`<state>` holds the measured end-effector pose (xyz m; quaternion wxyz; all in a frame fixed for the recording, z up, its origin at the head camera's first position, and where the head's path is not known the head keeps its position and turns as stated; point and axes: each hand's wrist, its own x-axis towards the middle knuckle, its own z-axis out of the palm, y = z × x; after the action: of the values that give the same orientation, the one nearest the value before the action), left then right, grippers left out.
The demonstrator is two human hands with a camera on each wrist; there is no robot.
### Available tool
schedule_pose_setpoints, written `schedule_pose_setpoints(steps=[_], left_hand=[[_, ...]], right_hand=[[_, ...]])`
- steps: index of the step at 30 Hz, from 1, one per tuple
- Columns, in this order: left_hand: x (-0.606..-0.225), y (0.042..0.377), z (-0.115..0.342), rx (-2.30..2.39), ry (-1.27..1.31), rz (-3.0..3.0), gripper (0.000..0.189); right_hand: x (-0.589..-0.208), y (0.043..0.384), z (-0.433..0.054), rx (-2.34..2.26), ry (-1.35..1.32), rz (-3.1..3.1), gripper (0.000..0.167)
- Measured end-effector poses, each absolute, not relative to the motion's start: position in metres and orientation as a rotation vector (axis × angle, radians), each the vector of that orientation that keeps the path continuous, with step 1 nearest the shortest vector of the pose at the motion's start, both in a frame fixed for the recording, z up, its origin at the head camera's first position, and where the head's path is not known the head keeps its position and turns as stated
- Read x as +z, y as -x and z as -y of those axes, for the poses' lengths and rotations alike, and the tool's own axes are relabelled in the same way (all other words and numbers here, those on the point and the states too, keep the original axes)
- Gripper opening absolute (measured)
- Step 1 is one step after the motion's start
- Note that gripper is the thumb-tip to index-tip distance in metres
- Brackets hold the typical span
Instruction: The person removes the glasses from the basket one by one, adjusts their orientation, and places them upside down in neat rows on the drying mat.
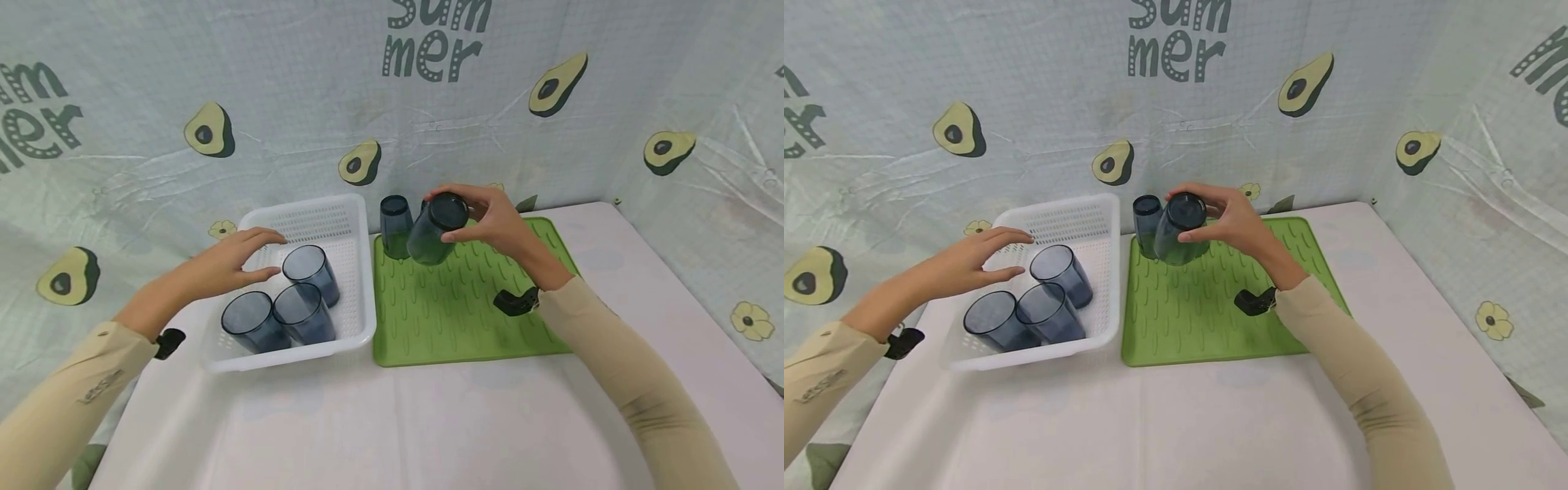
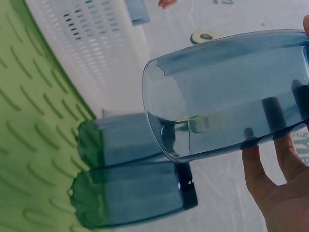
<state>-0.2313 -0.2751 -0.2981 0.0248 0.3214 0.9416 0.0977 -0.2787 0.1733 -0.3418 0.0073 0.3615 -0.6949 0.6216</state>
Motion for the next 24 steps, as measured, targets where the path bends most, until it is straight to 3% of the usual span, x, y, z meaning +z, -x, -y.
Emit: schedule_pose_setpoints(steps=[24], left_hand=[[-0.312,0.267,0.247,0.463,-0.943,-2.704,0.063]], right_hand=[[-0.354,0.275,-0.213,1.886,-0.876,2.348,0.064]])
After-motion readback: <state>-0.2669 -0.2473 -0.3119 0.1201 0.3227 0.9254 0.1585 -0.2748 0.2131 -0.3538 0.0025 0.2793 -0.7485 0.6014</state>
